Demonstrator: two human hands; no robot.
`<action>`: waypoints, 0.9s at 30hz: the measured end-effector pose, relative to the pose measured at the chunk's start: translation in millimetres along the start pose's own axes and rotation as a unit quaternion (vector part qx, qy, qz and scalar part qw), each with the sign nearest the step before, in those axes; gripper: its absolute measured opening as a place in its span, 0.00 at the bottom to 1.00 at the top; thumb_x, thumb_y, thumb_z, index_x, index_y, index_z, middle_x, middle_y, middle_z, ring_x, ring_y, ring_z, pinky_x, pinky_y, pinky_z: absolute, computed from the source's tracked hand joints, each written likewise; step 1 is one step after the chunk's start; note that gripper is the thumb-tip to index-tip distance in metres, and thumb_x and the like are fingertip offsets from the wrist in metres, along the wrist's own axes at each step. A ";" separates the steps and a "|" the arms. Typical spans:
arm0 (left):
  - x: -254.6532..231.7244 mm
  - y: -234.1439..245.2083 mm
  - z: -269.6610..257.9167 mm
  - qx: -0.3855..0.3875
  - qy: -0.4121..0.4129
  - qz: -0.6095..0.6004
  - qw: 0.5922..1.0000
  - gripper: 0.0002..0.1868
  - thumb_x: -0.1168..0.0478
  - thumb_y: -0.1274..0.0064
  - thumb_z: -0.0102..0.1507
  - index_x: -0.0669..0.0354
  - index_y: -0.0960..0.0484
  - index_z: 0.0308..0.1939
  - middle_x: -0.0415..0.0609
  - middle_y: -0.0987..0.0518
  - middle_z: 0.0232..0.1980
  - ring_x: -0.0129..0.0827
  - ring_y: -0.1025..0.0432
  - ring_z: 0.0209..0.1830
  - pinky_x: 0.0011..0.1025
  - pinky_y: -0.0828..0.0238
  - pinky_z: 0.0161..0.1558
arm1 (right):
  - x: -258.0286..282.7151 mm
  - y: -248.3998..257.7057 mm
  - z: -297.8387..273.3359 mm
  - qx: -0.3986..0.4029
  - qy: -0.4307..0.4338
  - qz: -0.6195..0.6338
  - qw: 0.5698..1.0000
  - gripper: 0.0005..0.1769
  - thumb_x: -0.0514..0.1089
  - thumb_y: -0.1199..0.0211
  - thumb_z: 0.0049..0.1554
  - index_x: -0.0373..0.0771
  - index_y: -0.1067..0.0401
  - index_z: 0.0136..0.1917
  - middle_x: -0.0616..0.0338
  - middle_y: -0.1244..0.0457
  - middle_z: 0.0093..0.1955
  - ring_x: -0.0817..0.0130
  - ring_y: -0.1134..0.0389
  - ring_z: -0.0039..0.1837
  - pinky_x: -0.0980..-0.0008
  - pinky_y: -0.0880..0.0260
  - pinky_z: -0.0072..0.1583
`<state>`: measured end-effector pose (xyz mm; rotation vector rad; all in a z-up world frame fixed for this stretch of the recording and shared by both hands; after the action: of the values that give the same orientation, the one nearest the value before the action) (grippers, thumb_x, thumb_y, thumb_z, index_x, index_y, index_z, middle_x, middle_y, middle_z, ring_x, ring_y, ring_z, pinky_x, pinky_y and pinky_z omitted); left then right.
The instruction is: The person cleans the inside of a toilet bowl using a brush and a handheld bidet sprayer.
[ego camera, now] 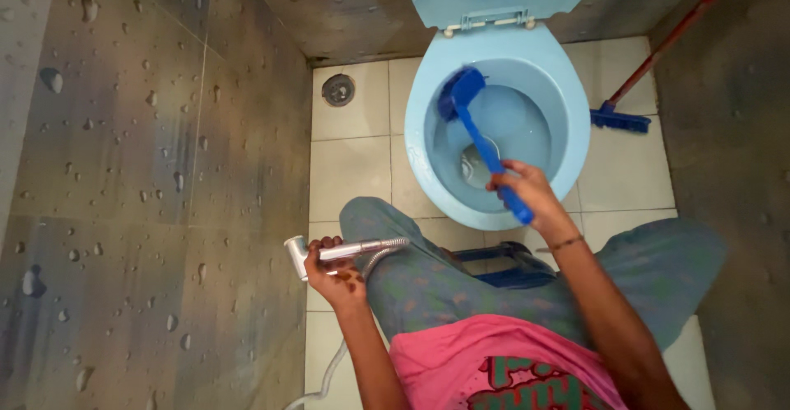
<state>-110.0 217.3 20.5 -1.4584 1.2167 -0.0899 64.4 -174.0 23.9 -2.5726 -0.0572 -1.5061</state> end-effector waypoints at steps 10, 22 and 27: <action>3.1 -27.4 -18.7 0.027 -0.003 0.051 0.998 0.07 0.61 0.48 0.68 0.56 0.30 0.42 0.46 0.31 0.36 0.35 0.35 0.40 0.37 0.32 0.57 | 49.6 11.9 20.6 0.250 -0.034 0.829 0.500 0.19 0.34 0.38 0.63 0.22 0.42 0.60 0.58 0.44 0.42 0.71 0.41 0.39 0.76 0.34 0.40; 11.6 -21.4 -12.9 0.029 0.021 0.063 0.997 0.07 0.59 0.49 0.68 0.57 0.29 0.42 0.45 0.29 0.37 0.37 0.32 0.42 0.38 0.33 0.56 | 109.6 16.7 -59.8 0.256 0.108 0.880 0.385 0.14 0.39 0.29 0.56 0.34 0.23 0.56 0.55 0.32 0.53 0.66 0.33 0.60 0.68 0.26 0.65; 16.1 -27.3 -19.1 0.000 0.014 0.115 0.993 0.06 0.60 0.49 0.66 0.57 0.27 0.42 0.47 0.28 0.36 0.39 0.31 0.42 0.39 0.32 0.55 | 111.3 -48.5 -58.3 0.208 0.030 0.863 0.459 0.13 0.37 0.28 0.54 0.31 0.25 0.51 0.52 0.34 0.53 0.62 0.35 0.62 0.68 0.25 0.66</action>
<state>-98.6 187.1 38.5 -1.3111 1.4005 0.0467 63.4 -140.6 154.4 -0.8616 1.4335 -0.4186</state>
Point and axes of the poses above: each hand's wrist, its own z-axis towards the middle knuckle, its own y-axis out of the back of the hand, x = y × z, the point moved 9 cm from there along z, towards the middle knuckle
